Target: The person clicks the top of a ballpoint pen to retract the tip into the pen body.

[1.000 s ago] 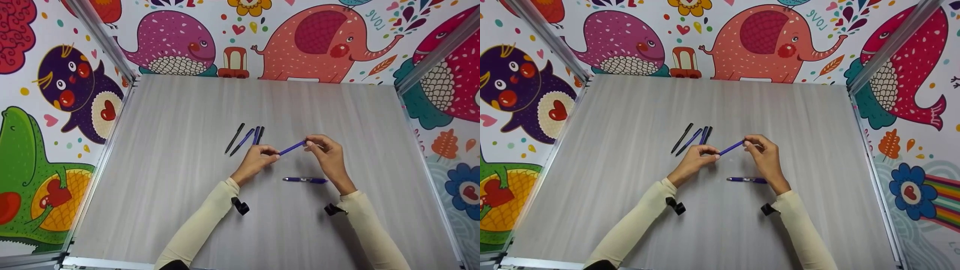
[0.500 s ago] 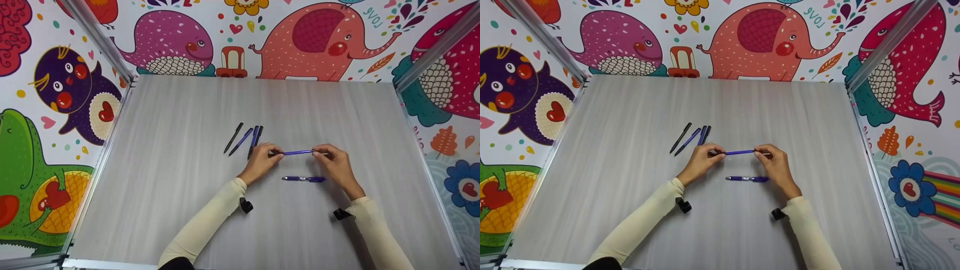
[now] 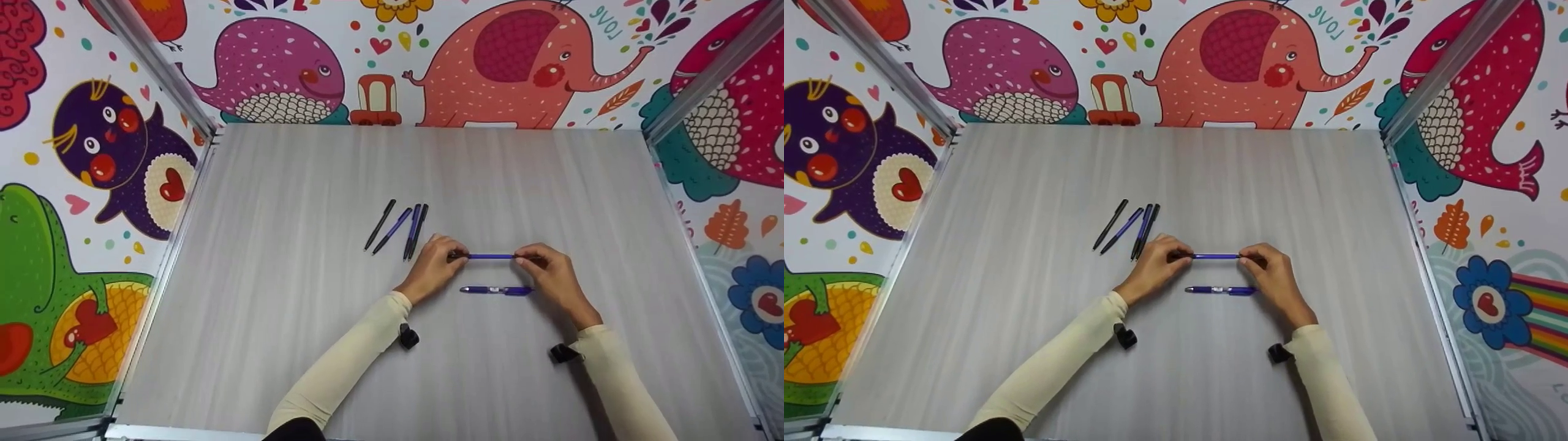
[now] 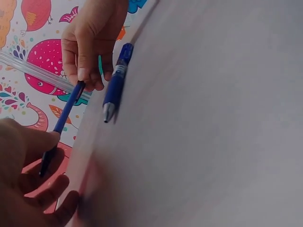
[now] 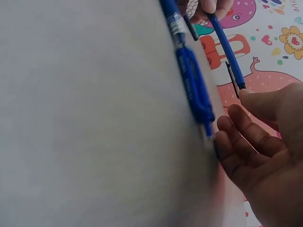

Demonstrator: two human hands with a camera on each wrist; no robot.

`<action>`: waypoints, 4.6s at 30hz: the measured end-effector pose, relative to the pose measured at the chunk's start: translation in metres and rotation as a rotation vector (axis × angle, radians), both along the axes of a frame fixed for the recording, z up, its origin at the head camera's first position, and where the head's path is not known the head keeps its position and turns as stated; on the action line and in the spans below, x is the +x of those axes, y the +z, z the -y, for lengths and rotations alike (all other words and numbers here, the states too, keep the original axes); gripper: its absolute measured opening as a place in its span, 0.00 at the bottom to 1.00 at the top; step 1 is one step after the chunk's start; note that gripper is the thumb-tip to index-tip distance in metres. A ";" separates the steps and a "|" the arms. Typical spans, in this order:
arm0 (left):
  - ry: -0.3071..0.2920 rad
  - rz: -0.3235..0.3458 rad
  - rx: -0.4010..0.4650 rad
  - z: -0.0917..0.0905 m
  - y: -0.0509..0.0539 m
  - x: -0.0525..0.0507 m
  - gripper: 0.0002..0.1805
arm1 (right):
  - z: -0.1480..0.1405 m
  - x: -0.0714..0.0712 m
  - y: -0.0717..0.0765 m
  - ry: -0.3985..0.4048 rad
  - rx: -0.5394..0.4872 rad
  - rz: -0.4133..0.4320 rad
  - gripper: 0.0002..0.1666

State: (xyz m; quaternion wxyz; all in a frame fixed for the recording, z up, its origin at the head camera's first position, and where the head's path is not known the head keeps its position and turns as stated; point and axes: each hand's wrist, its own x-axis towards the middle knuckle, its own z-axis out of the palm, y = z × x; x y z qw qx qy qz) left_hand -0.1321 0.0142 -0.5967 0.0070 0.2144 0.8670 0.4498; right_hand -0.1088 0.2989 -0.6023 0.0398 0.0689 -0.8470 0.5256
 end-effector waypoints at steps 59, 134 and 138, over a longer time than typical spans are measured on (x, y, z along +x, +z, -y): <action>-0.038 -0.254 -0.174 -0.003 -0.035 0.011 0.07 | 0.002 0.024 0.000 0.021 0.016 -0.144 0.10; 0.402 -0.224 -0.124 0.060 -0.024 0.019 0.12 | 0.151 -0.098 -0.002 0.145 0.091 0.008 0.17; 0.410 -0.243 -0.144 0.060 -0.026 0.019 0.12 | 0.158 -0.104 -0.004 0.153 0.094 0.000 0.18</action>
